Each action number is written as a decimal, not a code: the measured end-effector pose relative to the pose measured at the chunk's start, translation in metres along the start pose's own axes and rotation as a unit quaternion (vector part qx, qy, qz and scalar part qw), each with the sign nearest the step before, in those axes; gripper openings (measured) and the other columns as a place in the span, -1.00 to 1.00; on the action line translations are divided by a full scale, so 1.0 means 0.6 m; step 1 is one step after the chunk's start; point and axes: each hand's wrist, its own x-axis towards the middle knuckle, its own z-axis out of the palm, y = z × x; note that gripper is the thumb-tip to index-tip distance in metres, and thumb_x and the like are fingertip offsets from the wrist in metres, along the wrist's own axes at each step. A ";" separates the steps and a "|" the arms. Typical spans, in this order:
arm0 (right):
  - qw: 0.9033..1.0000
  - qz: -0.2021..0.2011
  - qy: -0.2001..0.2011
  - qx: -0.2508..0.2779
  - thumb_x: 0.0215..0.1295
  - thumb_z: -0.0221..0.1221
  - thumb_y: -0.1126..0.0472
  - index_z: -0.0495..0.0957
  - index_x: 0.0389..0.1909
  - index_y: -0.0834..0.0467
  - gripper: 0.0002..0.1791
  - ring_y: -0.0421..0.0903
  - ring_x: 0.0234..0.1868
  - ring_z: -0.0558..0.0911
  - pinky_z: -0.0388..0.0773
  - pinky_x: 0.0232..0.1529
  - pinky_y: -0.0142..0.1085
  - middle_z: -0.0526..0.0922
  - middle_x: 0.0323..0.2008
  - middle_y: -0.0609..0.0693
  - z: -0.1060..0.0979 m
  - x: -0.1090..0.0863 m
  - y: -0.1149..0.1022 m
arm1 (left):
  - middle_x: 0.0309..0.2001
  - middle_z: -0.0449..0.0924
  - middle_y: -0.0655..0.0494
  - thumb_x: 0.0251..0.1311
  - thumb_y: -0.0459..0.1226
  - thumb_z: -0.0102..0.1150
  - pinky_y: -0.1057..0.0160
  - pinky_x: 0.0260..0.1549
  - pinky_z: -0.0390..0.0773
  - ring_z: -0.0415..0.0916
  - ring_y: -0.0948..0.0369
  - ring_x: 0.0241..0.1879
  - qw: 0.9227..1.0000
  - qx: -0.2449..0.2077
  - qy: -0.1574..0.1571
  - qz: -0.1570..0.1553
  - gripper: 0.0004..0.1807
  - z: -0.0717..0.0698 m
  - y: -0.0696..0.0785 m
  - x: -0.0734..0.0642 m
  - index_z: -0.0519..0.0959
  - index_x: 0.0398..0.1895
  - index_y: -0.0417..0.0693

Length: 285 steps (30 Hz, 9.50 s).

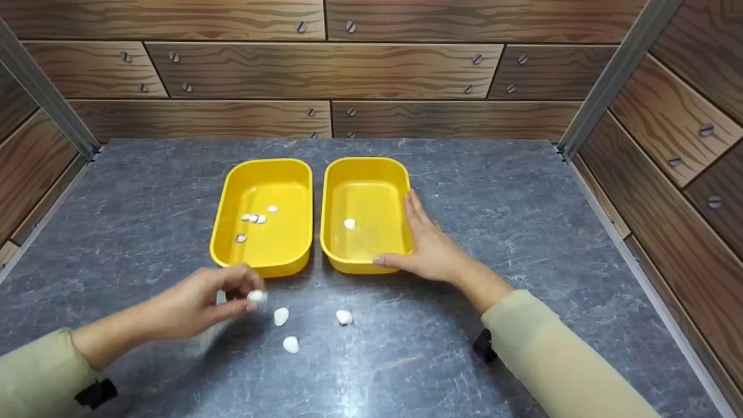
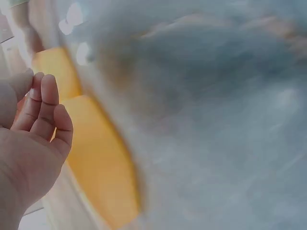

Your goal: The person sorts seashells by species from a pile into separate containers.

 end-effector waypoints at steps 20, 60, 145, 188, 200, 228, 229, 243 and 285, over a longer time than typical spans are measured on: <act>1.000 -0.006 0.003 -0.006 0.26 0.39 -0.37 -0.42 0.72 0.15 0.44 0.35 0.66 -0.14 -0.09 0.55 0.33 -0.47 0.71 0.08 0.002 0.001 -0.003 | -0.21 0.70 0.15 0.52 -0.30 0.25 0.22 -0.24 0.60 0.57 0.21 -0.26 0.996 0.035 0.062 0.057 -0.80 -0.085 0.096 0.161 0.59 0.11 -0.09; 1.000 -0.003 0.002 -0.002 0.28 0.37 -0.37 -0.41 0.72 0.16 0.42 0.36 0.66 -0.12 -0.07 0.55 0.35 -0.44 0.72 0.12 0.005 0.000 0.004 | 0.16 0.65 0.03 0.46 -0.18 0.35 0.17 0.32 0.46 0.52 0.12 0.19 0.995 0.082 0.033 -0.045 -0.70 0.019 0.000 0.330 0.67 0.17 -0.02; 1.000 0.005 -0.006 0.004 0.28 0.38 -0.36 -0.46 0.72 0.08 0.43 0.36 0.67 -0.17 -0.12 0.54 0.37 -0.52 0.70 0.01 -0.001 -0.003 0.000 | -0.16 0.59 0.15 0.28 -0.21 0.52 0.23 -0.09 0.61 0.53 0.24 -0.15 0.997 0.067 0.016 -0.033 -0.67 0.080 -0.060 0.010 0.73 0.06 -0.07; 1.000 0.002 -0.001 0.008 0.24 0.40 -0.38 -0.43 0.72 0.10 0.45 0.38 0.66 -0.13 -0.06 0.53 0.37 -0.51 0.70 0.01 0.001 -0.001 -0.001 | -0.20 0.60 0.22 0.25 -0.22 0.54 0.30 -0.22 0.54 0.50 0.27 -0.23 0.996 0.060 0.026 -0.059 -0.74 0.083 -0.060 0.009 0.81 0.00 0.03; 1.000 0.002 -0.003 0.001 0.27 0.39 -0.37 -0.43 0.72 0.10 0.43 0.36 0.66 -0.13 -0.08 0.53 0.38 -0.50 0.71 0.02 0.001 -0.001 0.001 | -0.23 0.57 0.22 0.24 -0.22 0.55 0.28 -0.18 0.56 0.51 0.26 -0.21 0.997 0.052 0.027 -0.052 -0.80 0.083 -0.061 0.010 0.78 -0.10 0.03; 1.000 0.009 -0.006 -0.012 0.25 0.36 -0.42 -0.44 0.72 0.11 0.45 0.38 0.65 -0.09 -0.04 0.54 0.36 -0.49 0.71 0.05 0.001 -0.001 0.002 | -0.31 0.65 0.34 0.28 -0.28 0.51 0.22 -0.24 0.68 0.56 0.35 -0.30 1.000 0.021 -0.017 -0.008 -0.87 0.041 0.000 0.045 0.71 -0.21 0.00; 1.000 0.008 -0.005 -0.013 0.25 0.37 -0.42 -0.44 0.72 0.12 0.45 0.38 0.65 -0.09 -0.04 0.54 0.35 -0.49 0.71 0.05 0.001 -0.001 0.003 | -0.29 0.66 0.33 0.28 -0.28 0.51 0.21 -0.22 0.69 0.57 0.34 -0.28 1.000 0.023 -0.012 0.001 -0.87 0.037 0.008 0.051 0.71 -0.20 0.00; 1.000 0.001 -0.003 -0.005 0.25 0.38 -0.41 -0.43 0.72 0.15 0.46 0.37 0.65 -0.10 -0.04 0.55 0.33 -0.49 0.70 0.06 0.008 0.001 0.008 | -0.21 0.67 0.21 0.37 -0.24 0.45 0.14 -0.15 0.62 0.58 0.17 -0.15 0.998 0.049 0.029 0.020 -0.86 -0.026 0.064 0.163 0.71 -0.11 -0.04; 1.000 0.003 -0.003 0.001 0.22 0.38 -0.43 -0.45 0.72 0.09 0.47 0.39 0.65 -0.08 -0.04 0.54 0.35 -0.53 0.70 -0.03 0.002 -0.002 -0.001 | -0.07 0.65 0.20 0.41 -0.17 0.41 0.22 0.17 0.51 0.52 0.19 0.00 0.993 0.068 0.042 -0.089 -0.80 0.013 -0.011 0.370 0.69 0.00 0.00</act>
